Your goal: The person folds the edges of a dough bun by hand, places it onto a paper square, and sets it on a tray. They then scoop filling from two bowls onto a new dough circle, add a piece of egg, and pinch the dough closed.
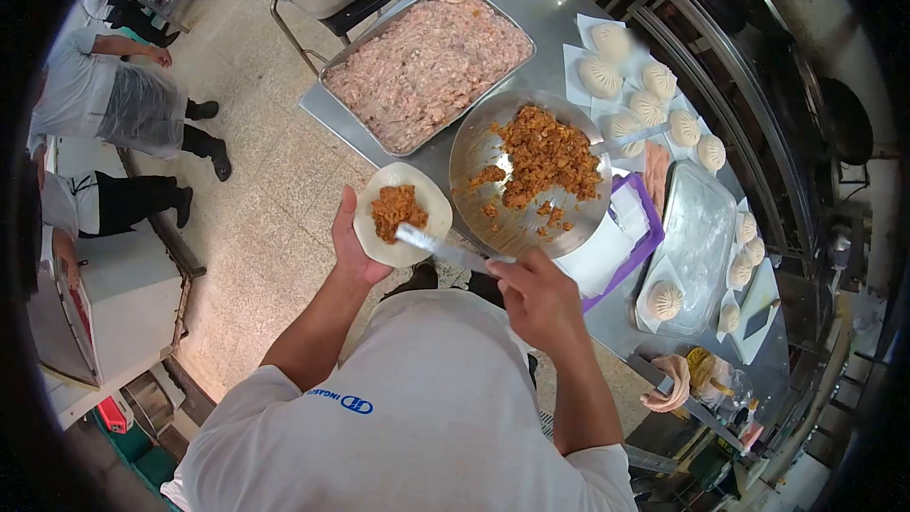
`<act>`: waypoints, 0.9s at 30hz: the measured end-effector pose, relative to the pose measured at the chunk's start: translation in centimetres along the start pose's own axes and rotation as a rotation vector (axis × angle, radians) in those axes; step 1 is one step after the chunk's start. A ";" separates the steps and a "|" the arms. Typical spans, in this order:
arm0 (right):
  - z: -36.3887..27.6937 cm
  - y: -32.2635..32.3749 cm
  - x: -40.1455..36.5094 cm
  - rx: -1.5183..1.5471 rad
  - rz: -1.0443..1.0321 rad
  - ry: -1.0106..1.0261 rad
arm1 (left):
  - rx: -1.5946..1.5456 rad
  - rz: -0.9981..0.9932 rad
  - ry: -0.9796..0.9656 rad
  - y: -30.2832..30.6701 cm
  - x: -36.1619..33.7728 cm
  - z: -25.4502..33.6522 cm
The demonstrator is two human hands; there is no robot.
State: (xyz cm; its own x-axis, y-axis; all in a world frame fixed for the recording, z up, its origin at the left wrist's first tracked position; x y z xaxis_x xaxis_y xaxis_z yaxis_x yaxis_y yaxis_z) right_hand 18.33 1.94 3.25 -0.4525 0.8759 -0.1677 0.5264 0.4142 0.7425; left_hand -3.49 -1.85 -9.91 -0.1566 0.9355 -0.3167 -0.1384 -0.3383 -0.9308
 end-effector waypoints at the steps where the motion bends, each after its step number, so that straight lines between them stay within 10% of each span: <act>1: -0.1 0.7 0.1 0.097 0.019 -0.031 | 0.023 -0.027 0.003 0.2 0.2 0.3; 10: 0.7 0.6 1.2 -0.096 0.044 0.073 | 0.007 -0.134 0.037 0.1 0.5 0.1; 19: 12.2 2.0 3.1 -0.584 0.188 -0.400 | -0.104 -0.134 0.110 4.9 0.1 1.1; 27: 11.4 -0.8 3.4 -0.450 0.100 -0.337 | -0.127 -0.108 0.141 6.5 0.3 -1.3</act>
State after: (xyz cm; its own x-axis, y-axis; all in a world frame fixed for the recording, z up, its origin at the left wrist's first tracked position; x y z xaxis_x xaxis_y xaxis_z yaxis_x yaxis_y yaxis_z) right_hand 24.60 7.39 -5.26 -0.1225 0.9665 -0.2255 0.1633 0.2437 0.9560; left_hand -3.20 -3.64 -16.24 -0.0084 0.9737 -0.2278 -0.0212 -0.2279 -0.9734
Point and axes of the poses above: each hand's wrist, its own x-axis towards the middle knuckle, its own y-axis out of the back of the hand, z = x × y, the point moved 6 cm from there along x, towards the middle knuckle, and after that the axes turned 11 degrees about -y, right-handed, at the moved point
